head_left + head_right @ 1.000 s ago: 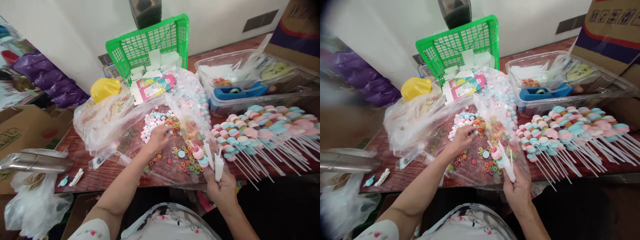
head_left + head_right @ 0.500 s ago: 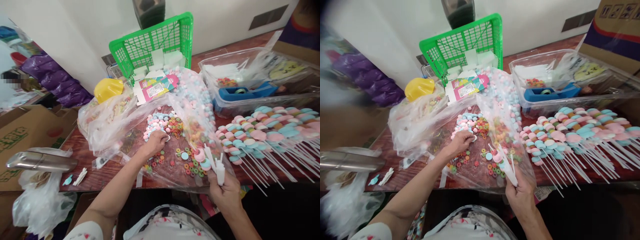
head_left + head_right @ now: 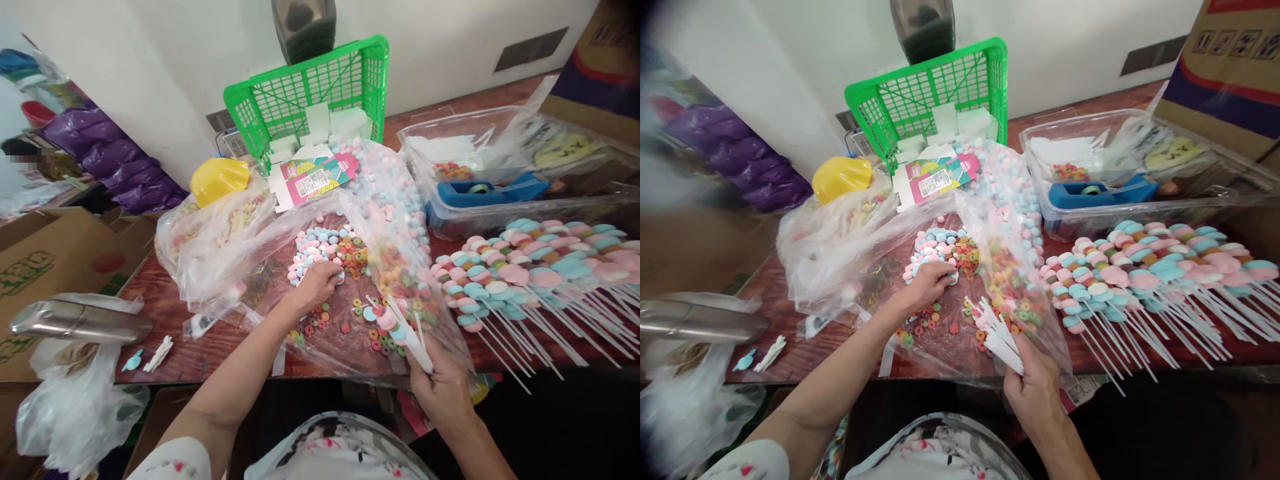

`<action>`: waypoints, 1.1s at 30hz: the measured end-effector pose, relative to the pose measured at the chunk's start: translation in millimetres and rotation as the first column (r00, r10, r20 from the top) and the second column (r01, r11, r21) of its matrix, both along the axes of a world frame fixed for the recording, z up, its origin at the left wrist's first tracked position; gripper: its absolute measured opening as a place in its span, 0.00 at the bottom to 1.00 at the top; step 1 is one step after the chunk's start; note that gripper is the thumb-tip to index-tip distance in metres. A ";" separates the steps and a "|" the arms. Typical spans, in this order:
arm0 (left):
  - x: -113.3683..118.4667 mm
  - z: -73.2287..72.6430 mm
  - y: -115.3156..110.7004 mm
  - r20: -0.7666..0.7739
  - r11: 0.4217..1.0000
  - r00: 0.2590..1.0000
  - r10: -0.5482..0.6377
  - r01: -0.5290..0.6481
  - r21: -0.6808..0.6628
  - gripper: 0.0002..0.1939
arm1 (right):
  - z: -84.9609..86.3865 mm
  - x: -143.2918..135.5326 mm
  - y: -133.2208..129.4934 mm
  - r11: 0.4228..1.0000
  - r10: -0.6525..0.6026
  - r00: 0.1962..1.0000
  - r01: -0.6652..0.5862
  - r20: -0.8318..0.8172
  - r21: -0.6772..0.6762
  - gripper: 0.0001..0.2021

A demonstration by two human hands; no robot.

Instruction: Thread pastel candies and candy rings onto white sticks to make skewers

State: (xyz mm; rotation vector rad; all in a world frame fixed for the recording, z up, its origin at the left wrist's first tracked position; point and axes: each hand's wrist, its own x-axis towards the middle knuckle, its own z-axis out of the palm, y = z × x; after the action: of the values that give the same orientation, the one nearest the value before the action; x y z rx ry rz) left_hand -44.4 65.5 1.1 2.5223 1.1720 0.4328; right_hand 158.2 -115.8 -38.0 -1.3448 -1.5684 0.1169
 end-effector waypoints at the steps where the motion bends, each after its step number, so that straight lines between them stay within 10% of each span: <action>1: 1.2 -0.9 0.3 -0.002 1.000 1.000 0.007 -0.007 0.008 0.08 | 1.2 -0.3 0.1 1.000 0.008 1.000 -0.008 0.005 -0.008 0.08; 8: 4.9 -5.6 -24.7 -0.163 0.988 0.986 -0.042 0.066 0.143 0.12 | 1.8 0.9 2.8 1.000 0.015 0.999 -0.015 0.033 -0.021 0.07; 19: 1.1 -12.9 -47.9 0.238 1.000 0.971 -0.016 0.018 -0.008 0.06 | 0.9 0.9 2.3 1.000 -0.029 0.993 0.029 0.118 0.003 0.08; 27: 2.5 -27.4 -54.7 0.235 0.995 0.969 0.071 -0.084 0.047 0.10 | -4.0 0.3 1.9 0.999 -0.031 0.993 0.032 0.110 -0.015 0.08; 33: 11.4 -6.3 -60.6 0.540 0.907 0.766 0.350 -0.133 -0.400 0.06 | -7.2 1.5 2.4 0.996 0.002 0.998 0.003 0.061 -0.087 0.07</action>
State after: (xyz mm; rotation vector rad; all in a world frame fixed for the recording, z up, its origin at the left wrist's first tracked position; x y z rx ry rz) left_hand -33.0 4.8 -5.2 1.7287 1.1815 0.9322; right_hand 159.7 -113.4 -45.2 -1.4285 -1.6297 0.1466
